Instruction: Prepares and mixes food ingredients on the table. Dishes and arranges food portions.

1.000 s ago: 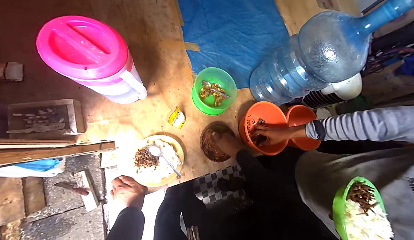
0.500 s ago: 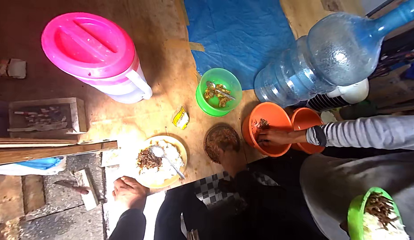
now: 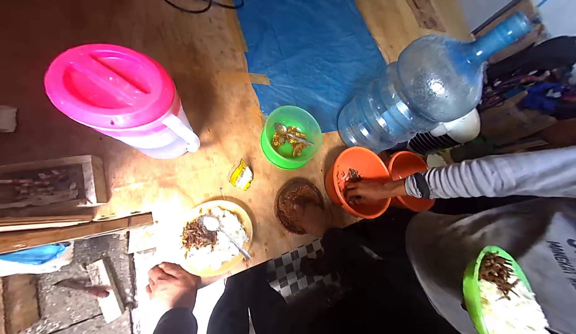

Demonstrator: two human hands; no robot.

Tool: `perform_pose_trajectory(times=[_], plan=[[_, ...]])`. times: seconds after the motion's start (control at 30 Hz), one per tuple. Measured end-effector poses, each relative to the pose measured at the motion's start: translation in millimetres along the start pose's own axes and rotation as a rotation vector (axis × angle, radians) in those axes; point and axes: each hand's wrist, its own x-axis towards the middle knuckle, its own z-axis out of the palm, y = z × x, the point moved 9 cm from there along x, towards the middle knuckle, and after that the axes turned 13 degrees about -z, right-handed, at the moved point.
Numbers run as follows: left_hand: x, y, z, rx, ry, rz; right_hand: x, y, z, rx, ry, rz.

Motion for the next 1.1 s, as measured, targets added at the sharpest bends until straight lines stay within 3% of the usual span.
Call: perform_pose_trajectory(times=[0.07, 0.13, 0.27, 0.37, 0.43, 0.53, 0.73, 0.87, 0.97, 1.1], plan=[[3.2, 3.5, -1.6, 0.001, -0.012, 0.002, -3.8, 3.4, -23.0, 0.034, -0.018, -0.008], [4.4, 4.7, 0.9, -0.015, -0.002, 0.013, -4.7, 20.1, -32.4, 0.048, 0.078, 0.072], [3.8, 1.7, 0.0, -0.044, 0.023, 0.042, 13.5, 29.4, -17.9, 0.119, 0.222, 0.169], [1.7, 1.7, 0.6, -0.016, 0.0, 0.035, 11.1, 21.5, -2.0, 0.033, 0.142, 0.083], [0.9, 3.9, -0.5, -0.029, -0.003, 0.033, 5.0, 27.5, -18.4, 0.066, 0.101, 0.085], [0.8, 0.2, 0.1, -0.019, 0.003, 0.026, 13.9, 34.1, -42.8, 0.17, 0.185, 0.095], [0.7, 4.5, 0.5, -0.038, 0.023, 0.038, -2.7, -7.3, 9.2, -0.153, 0.133, 0.052], [-0.9, -1.2, 1.7, -0.003, 0.002, 0.014, 3.0, 5.0, 6.6, -0.102, 0.191, 0.145], [4.4, 4.5, 4.5, -0.027, 0.021, 0.035, -2.8, -8.7, 20.8, -0.07, 0.173, 0.089], [0.5, 0.7, 2.8, -0.011, 0.012, 0.003, -4.2, 11.0, -10.9, 0.037, 0.028, 0.028]])
